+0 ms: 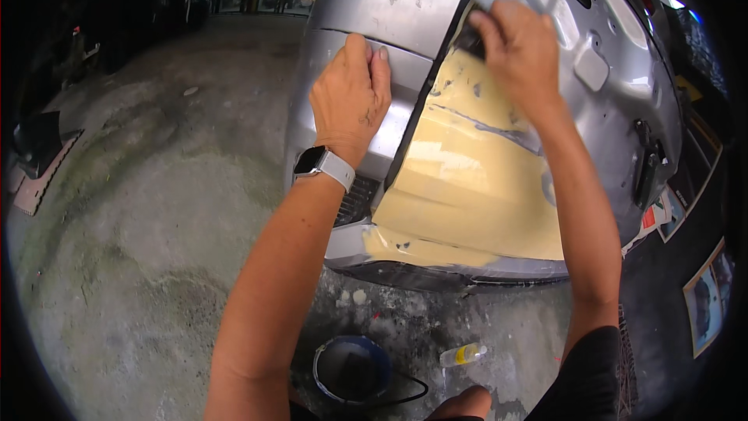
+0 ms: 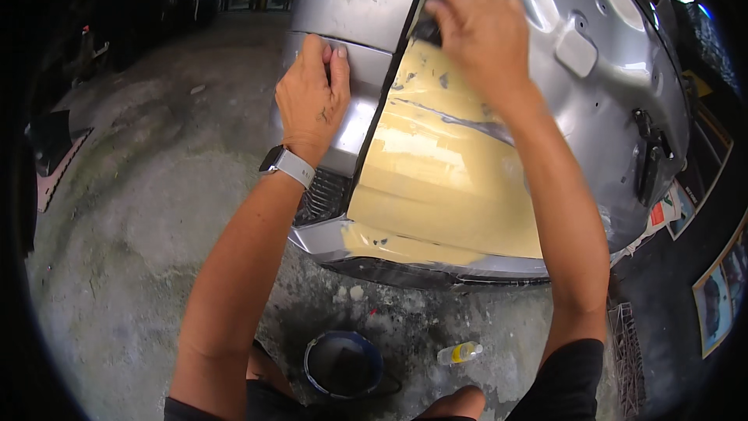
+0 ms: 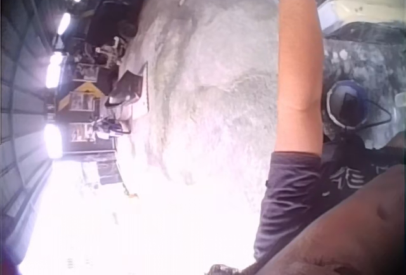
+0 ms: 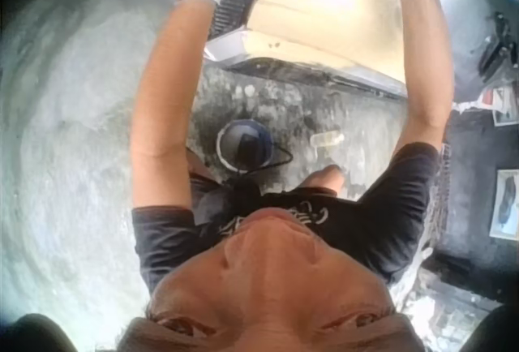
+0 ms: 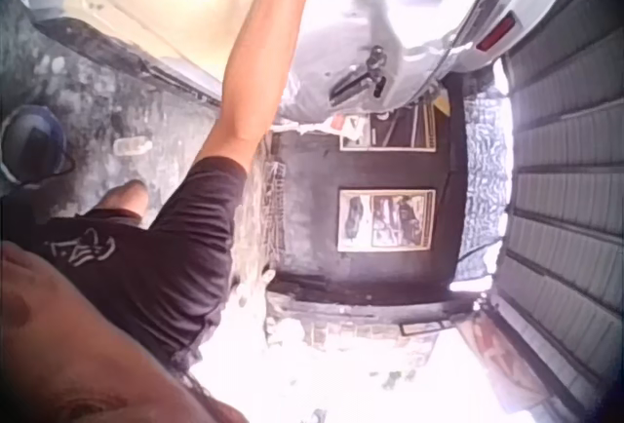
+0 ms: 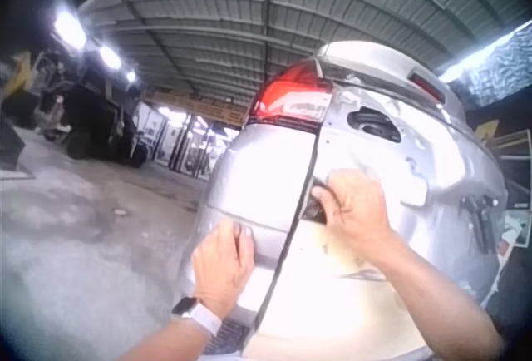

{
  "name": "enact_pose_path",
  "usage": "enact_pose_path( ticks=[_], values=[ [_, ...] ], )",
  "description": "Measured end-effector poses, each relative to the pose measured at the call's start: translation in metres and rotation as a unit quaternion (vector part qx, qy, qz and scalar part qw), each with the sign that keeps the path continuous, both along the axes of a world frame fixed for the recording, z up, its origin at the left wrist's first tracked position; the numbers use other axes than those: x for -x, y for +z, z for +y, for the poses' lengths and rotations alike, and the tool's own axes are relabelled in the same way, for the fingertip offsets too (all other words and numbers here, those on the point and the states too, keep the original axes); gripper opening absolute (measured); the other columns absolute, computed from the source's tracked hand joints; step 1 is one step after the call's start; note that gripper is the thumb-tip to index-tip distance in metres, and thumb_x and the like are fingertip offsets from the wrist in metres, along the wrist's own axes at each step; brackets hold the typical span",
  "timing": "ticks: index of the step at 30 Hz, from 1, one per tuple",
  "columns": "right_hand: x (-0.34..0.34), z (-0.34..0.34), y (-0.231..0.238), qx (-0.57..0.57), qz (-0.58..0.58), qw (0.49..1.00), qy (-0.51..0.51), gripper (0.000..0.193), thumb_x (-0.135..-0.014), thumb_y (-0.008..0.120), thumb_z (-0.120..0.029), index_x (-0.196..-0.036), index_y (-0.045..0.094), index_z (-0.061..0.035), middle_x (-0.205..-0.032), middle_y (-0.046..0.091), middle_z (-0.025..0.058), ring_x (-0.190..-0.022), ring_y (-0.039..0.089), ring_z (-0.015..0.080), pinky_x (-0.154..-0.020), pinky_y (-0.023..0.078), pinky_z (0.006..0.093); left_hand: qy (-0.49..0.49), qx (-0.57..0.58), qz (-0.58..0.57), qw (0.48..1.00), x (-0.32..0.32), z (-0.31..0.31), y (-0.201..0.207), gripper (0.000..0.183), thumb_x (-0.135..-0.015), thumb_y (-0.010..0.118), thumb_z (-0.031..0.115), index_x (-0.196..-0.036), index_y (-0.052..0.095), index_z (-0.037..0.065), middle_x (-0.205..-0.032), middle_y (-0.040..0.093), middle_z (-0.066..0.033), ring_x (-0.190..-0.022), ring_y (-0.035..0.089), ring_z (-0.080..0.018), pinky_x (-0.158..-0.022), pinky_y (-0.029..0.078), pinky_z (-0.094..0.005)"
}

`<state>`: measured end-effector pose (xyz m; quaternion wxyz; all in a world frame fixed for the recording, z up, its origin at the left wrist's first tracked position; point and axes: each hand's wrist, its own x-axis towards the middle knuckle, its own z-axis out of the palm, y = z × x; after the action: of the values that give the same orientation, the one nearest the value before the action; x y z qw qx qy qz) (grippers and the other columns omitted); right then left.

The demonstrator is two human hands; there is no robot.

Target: Sand down yellow body filler on a car's rear bumper to smooth it.

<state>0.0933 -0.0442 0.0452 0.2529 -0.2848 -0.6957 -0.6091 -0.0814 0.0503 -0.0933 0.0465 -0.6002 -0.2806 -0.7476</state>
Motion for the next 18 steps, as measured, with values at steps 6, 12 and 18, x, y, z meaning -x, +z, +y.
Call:
enact_pose_path(
  ticks=[6,12,18],
  values=[
    [-0.001,-0.002,-0.035,0.066,0.007,0.997,-0.044,0.02,-0.086,0.08,-0.02,-0.084,0.062,-0.0119,-0.079,0.062,0.0045,-0.079,0.063,0.0282,-0.072,0.039,0.0422,-0.002,-0.003,-0.004,1.0,0.0,0.0,0.0,0.019,-0.103,0.063,0.024,-0.099,0.053,0.007,-0.083,0.067,-0.0153,-0.076,0.067,-0.0421,-0.065,0.051,-0.0532],
    [0.011,-0.009,0.016,0.006,0.038,0.998,-0.041,0.018,-0.088,0.078,-0.021,-0.083,0.062,-0.0127,-0.078,0.062,0.0042,-0.077,0.062,0.0266,-0.073,0.04,0.0413,-0.003,0.009,0.008,1.0,0.003,-0.003,0.003,0.02,-0.103,0.062,0.025,-0.099,0.054,0.007,-0.084,0.068,-0.0153,-0.077,0.067,-0.0422,-0.065,0.051,-0.0536],
    [-0.005,-0.009,-0.017,0.066,0.001,0.997,-0.048,0.02,-0.091,0.075,-0.021,-0.081,0.061,-0.011,-0.078,0.063,0.0064,-0.079,0.062,0.0297,-0.073,0.04,0.0428,-0.007,0.009,-0.015,1.0,-0.001,-0.001,-0.001,0.02,-0.103,0.064,0.023,-0.097,0.054,0.007,-0.083,0.068,-0.0159,-0.074,0.066,-0.0449,-0.066,0.052,-0.0524]
  ],
)
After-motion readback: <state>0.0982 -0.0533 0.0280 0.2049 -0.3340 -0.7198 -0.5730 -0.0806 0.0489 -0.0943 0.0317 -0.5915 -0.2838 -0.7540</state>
